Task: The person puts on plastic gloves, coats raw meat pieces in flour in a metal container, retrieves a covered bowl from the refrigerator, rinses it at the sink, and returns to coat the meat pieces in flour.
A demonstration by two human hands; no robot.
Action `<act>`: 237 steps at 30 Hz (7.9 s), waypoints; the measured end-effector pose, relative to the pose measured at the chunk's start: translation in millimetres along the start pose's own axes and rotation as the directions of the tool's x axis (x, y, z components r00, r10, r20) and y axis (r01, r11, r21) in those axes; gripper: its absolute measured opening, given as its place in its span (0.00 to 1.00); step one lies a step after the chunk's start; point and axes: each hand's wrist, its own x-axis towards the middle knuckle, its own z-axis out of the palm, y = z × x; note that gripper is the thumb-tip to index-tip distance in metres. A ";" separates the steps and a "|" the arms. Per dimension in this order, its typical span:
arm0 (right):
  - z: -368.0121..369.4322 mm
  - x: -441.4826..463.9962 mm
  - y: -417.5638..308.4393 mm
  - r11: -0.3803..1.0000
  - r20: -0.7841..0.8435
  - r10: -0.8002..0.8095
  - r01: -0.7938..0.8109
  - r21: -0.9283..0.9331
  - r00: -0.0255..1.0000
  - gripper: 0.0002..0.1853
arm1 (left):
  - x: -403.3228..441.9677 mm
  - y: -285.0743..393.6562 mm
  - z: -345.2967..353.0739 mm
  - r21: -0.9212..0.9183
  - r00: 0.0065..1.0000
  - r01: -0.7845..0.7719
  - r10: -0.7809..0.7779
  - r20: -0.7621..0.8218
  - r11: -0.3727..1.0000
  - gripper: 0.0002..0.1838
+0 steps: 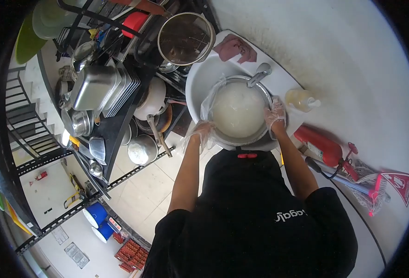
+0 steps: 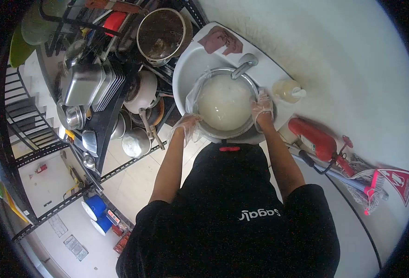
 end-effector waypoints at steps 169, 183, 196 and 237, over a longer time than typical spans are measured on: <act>488.7 -2468.7 475.8 0.584 0.763 -0.333 -0.513 0.628 0.554 0.25 | -1783.9 -2002.5 1183.3 -0.224 -0.102 -0.412 -0.289 -0.952 0.883 0.23; 484.6 -2652.7 458.5 0.462 0.801 -0.264 -0.658 0.594 0.538 0.36 | -1731.2 -2160.0 1017.8 0.239 -0.029 0.133 0.245 -0.969 0.962 0.15; 548.6 -2815.3 327.2 0.431 0.395 -0.745 0.840 -0.330 0.538 0.23 | -1834.4 -2287.0 967.4 0.324 0.307 -0.532 0.534 -0.788 0.783 0.18; 703.2 -2812.9 339.1 0.195 0.851 -0.282 0.895 -0.400 0.442 0.37 | -1745.4 -2419.2 787.5 -0.107 0.963 -0.026 -0.004 -0.269 0.994 0.57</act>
